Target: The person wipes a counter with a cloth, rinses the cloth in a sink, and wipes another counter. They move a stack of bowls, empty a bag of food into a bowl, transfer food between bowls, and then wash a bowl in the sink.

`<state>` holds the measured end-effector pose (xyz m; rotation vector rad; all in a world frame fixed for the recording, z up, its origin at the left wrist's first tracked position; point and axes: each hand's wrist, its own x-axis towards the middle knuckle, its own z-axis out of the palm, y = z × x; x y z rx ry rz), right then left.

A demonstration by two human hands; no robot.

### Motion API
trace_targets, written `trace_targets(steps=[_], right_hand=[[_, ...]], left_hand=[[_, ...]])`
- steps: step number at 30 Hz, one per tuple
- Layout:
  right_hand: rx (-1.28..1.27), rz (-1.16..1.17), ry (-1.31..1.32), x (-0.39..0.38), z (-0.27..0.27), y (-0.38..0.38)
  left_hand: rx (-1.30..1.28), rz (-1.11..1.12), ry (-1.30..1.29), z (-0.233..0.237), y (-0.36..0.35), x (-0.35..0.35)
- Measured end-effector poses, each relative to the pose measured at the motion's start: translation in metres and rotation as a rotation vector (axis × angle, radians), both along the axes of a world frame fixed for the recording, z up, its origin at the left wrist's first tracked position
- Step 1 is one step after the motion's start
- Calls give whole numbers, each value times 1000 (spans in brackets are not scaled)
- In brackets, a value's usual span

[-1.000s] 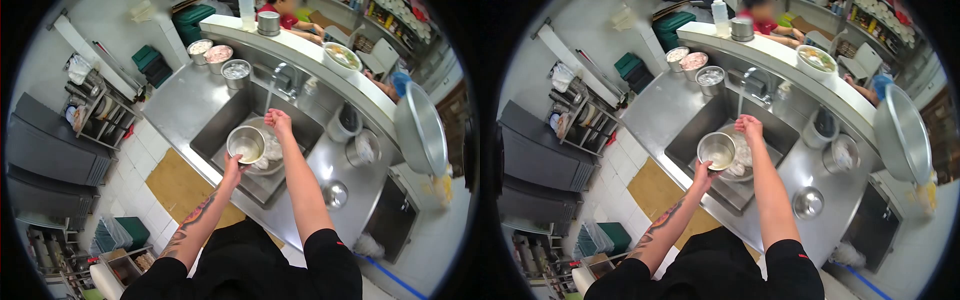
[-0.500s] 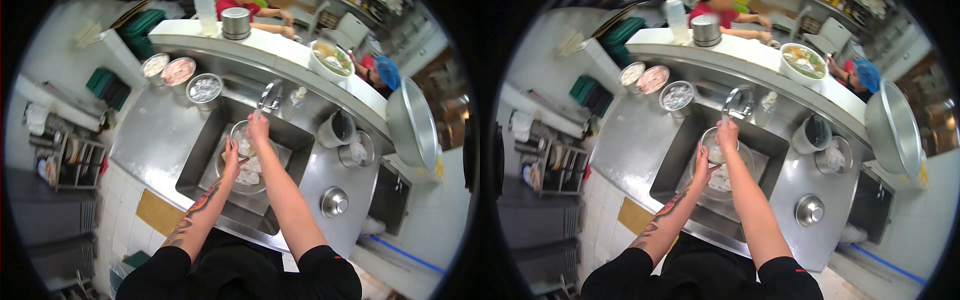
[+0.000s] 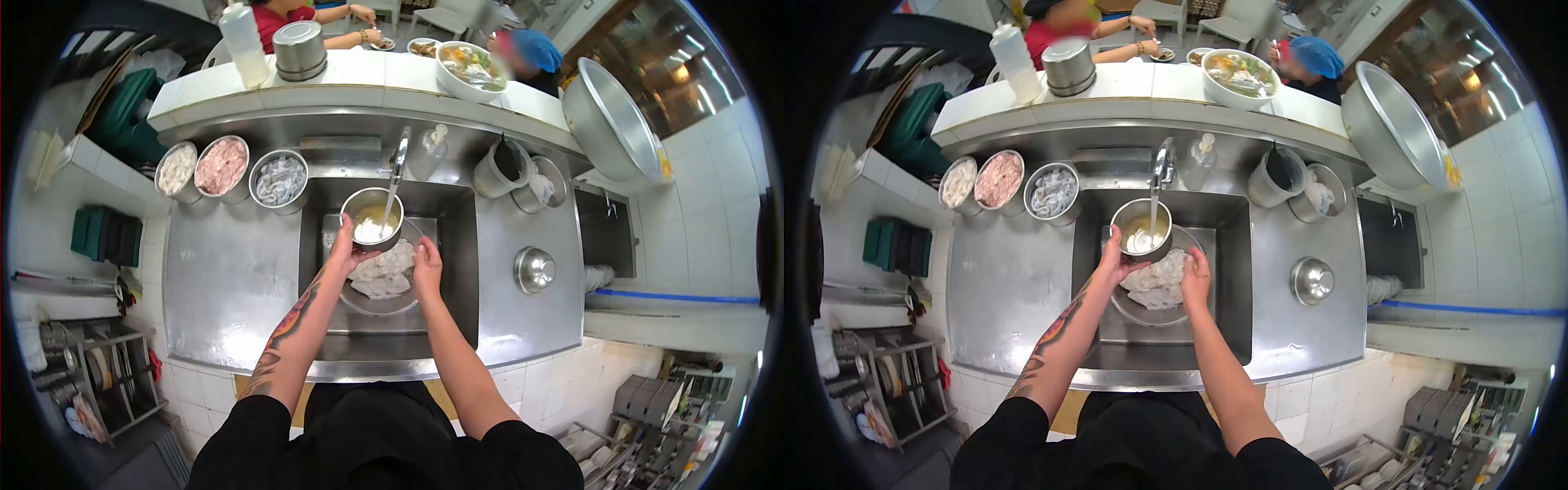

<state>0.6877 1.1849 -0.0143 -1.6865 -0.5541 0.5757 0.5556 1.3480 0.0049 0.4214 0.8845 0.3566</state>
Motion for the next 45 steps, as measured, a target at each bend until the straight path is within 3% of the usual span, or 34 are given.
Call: trace_targets(steps=[1, 2, 7, 9, 13, 15, 16, 20, 21, 23, 24, 26, 27, 29, 30, 32, 34, 36, 37, 39, 40, 42, 43, 44, 45], right_hand=[[20, -100, 514, 3, -13, 3], [66, -85, 717, 2, -16, 6], [262, -44, 860, -9, -42, 15], [82, -176, 672, -11, -53, 21], [31, -182, 593, 3, -58, 22], [-186, -94, 156, 27, -63, 21], [-61, -105, 175, 41, -66, 19], [-156, -171, 17, 111, -28, 24], [-158, -166, 17, 127, -30, 24], [-295, -130, 425, 149, -33, 25], [-293, -129, 424, 154, -30, 30], [-520, -181, 215, 163, -29, 39], [-519, -174, 214, 166, -38, 41], [-495, -112, -513, 163, -60, 44], [-191, -224, -720, 146, -50, 52], [69, -49, -336, 103, 1, 60], [104, 185, -356, 43, 43, 58], [-178, 675, -567, 10, 12, 48], [-181, 675, -573, 5, 6, 43], [-402, 793, -621, 3, -2, 41], [-405, 793, -623, 6, -7, 53], [-411, 390, -190, 10, -15, 86], [-415, 389, -192, 0, -10, 92], [-254, 293, 230, -15, 3, 97], [-83, 183, 644, -24, 9, 100]], left_hand=[[7, -17, 2, 1, -3, 1], [-12, -6, -1, -3, -5, 2], [-75, 86, 34, -4, -26, 4], [-59, 125, 20, -7, -39, 5], [-29, 201, -16, 4, -50, 5], [-9, 181, -9, 0, -50, 1], [6, 157, -3, -3, -50, -2], [88, 165, 68, 5, -55, -3], [174, 169, 132, 14, -57, 1], [258, 171, 199, 17, -63, 10], [295, 185, 272, 14, -63, 17], [329, 188, 367, 13, -58, 25], [330, 195, 369, 15, -55, 27], [358, 122, 440, 21, -55, 29], [345, 99, 437, 22, -53, 28], [377, 80, 405, 21, -48, 27], [402, 59, 367, 16, -43, 28], [346, 37, 215, 11, -32, 26], [345, 38, 209, 17, -28, 25], [445, -171, 219, 37, -17, 20], [369, -89, 140, 11, -11, 15], [223, -35, 75, -37, -23, 18], [79, 24, 14, -48, -33, 18], [-116, 221, 80, -47, -50, 30], [-120, 219, 80, -45, -44, 32]])
